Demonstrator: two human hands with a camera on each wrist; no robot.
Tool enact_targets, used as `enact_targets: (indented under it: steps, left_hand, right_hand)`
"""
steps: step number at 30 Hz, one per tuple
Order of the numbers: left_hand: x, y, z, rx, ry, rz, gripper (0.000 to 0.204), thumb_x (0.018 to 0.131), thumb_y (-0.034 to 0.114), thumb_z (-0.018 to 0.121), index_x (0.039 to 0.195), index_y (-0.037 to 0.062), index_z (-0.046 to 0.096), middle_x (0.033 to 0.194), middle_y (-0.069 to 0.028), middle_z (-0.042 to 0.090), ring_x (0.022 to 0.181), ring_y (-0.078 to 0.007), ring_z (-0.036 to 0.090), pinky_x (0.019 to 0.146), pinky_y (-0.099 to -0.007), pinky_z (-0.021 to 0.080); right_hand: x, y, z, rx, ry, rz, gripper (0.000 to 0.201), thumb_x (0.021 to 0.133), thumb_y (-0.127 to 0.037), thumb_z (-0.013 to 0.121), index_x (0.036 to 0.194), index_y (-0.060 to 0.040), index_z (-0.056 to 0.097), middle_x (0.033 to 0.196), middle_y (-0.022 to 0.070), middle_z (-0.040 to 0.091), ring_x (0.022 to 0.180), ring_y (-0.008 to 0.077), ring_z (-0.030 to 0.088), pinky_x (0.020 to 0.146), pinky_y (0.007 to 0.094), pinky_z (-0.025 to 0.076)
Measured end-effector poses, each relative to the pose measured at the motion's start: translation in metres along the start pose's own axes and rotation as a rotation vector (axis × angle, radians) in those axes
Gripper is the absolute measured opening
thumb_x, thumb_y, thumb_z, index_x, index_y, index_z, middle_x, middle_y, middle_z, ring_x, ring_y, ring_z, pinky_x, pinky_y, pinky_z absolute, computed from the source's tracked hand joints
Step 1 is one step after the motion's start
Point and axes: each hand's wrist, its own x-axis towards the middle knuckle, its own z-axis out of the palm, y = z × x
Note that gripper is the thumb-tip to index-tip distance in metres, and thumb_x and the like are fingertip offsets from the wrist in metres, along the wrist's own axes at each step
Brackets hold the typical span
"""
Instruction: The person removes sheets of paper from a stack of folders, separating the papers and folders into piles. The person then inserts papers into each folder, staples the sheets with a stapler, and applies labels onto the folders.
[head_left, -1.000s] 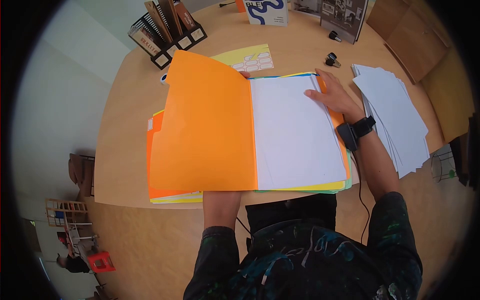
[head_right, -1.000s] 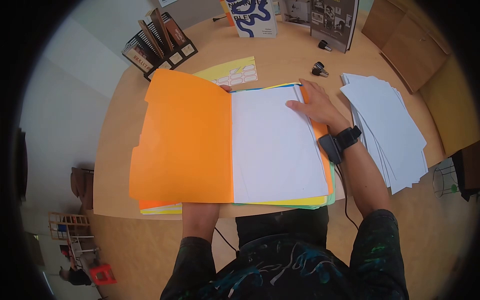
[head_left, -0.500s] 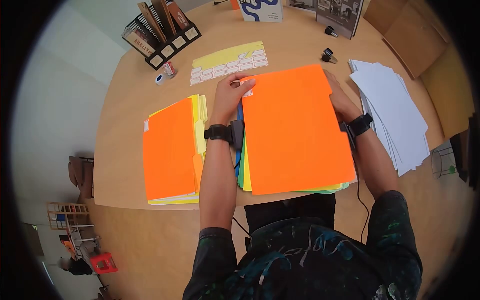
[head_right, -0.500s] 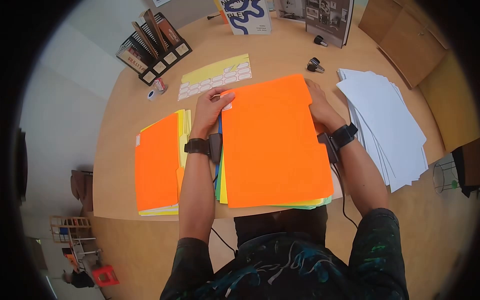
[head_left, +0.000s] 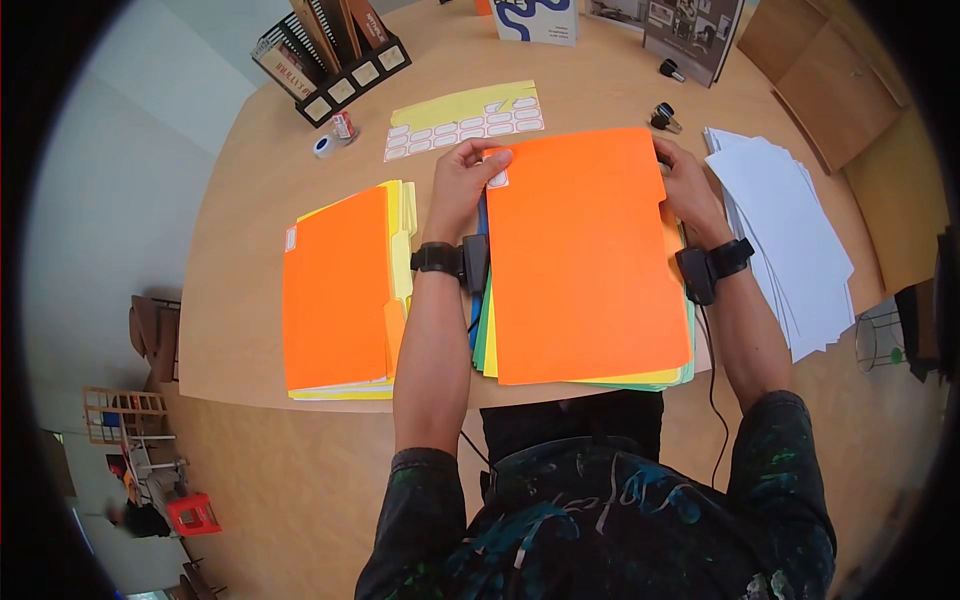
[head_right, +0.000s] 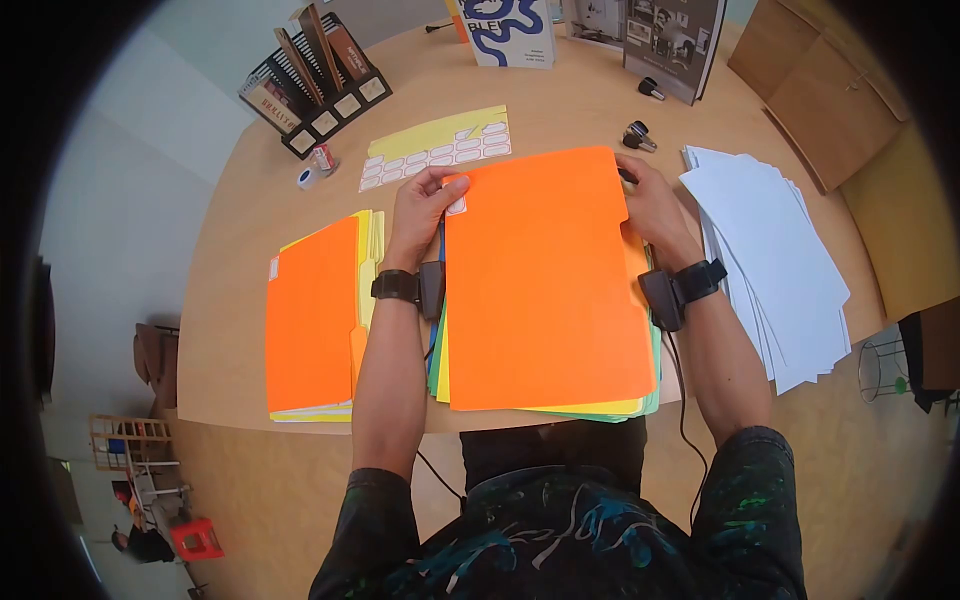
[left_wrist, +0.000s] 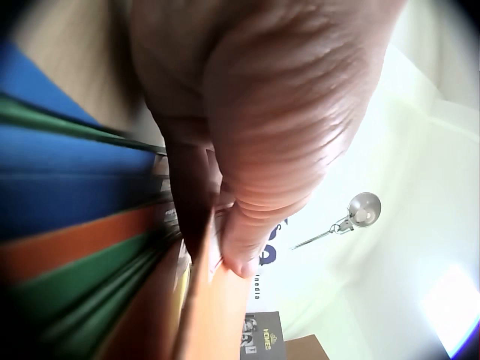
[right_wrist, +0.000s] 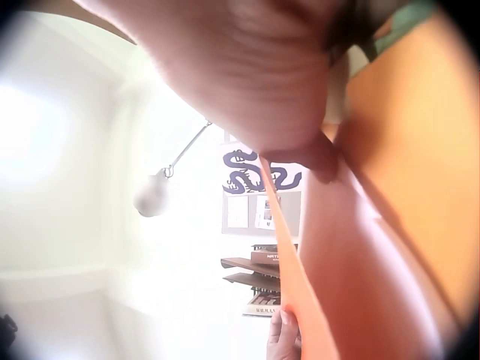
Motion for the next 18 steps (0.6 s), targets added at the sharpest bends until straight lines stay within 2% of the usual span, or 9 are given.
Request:
enact_targets:
  steps: [3,6,9,13,15,18]
  left_hand:
    - [-0.001,0.002,0.003,-0.165,0.001,0.036,0.024,0.091,0.014,0.075,0.108,0.0011,0.063,0.090,-0.0040,0.071,0.079,-0.0077,0.066,0.069,-0.0203,0.052]
    - [-0.001,0.005,0.002,-0.156,-0.039,-0.019,0.025,0.093,0.014,0.073,0.110,0.0017,0.060,0.092,-0.0059,0.072,0.080,-0.0080,0.068,0.069,-0.0209,0.053]
    - [-0.002,0.003,0.002,-0.162,-0.059,-0.018,0.025,0.094,0.015,0.072,0.110,0.0021,0.060,0.091,-0.0055,0.072,0.080,-0.0078,0.068,0.070,-0.0206,0.054]
    - [-0.001,0.002,0.000,-0.162,-0.065,-0.037,0.026,0.093,0.014,0.072,0.112,0.0019,0.059,0.093,-0.0063,0.072,0.081,-0.0081,0.068,0.072,-0.0208,0.054]
    - [-0.002,0.004,0.000,-0.163,-0.067,-0.042,0.028,0.092,0.013,0.073,0.114,0.0017,0.058,0.094,-0.0065,0.072,0.082,-0.0083,0.068,0.073,-0.0211,0.054]
    - [-0.006,0.008,-0.001,-0.121,-0.090,-0.044,0.040,0.089,0.009,0.075,0.122,0.0007,0.055,0.098,-0.0081,0.072,0.088,-0.0104,0.069,0.078,-0.0234,0.055]
  right_hand:
    - [-0.007,-0.017,0.001,0.147,0.046,0.054,0.056,0.086,-0.012,0.075,0.136,0.0015,0.054,0.127,0.0101,0.063,0.116,0.0170,0.059,0.100,0.0312,0.046]
    - [-0.006,-0.026,0.004,0.046,0.113,0.056,0.051,0.086,-0.009,0.075,0.133,0.0000,0.056,0.120,0.0073,0.066,0.108,0.0139,0.062,0.095,0.0290,0.048]
    - [-0.008,-0.026,0.004,0.173,0.039,0.074,0.047,0.087,-0.007,0.075,0.130,-0.0015,0.057,0.112,0.0041,0.068,0.099,0.0115,0.064,0.090,0.0270,0.050]
    - [-0.003,-0.011,0.004,0.218,0.021,0.023,0.048,0.087,-0.005,0.074,0.132,-0.0016,0.057,0.109,0.0028,0.069,0.099,0.0099,0.063,0.087,0.0264,0.050]
    - [-0.002,-0.012,0.004,0.282,0.002,0.054,0.048,0.087,-0.004,0.074,0.132,-0.0014,0.057,0.108,0.0030,0.069,0.098,0.0099,0.064,0.086,0.0262,0.050]
    - [-0.005,-0.023,0.004,0.224,0.037,0.102,0.050,0.087,-0.003,0.074,0.133,-0.0015,0.056,0.108,0.0021,0.069,0.097,0.0103,0.064,0.084,0.0263,0.051]
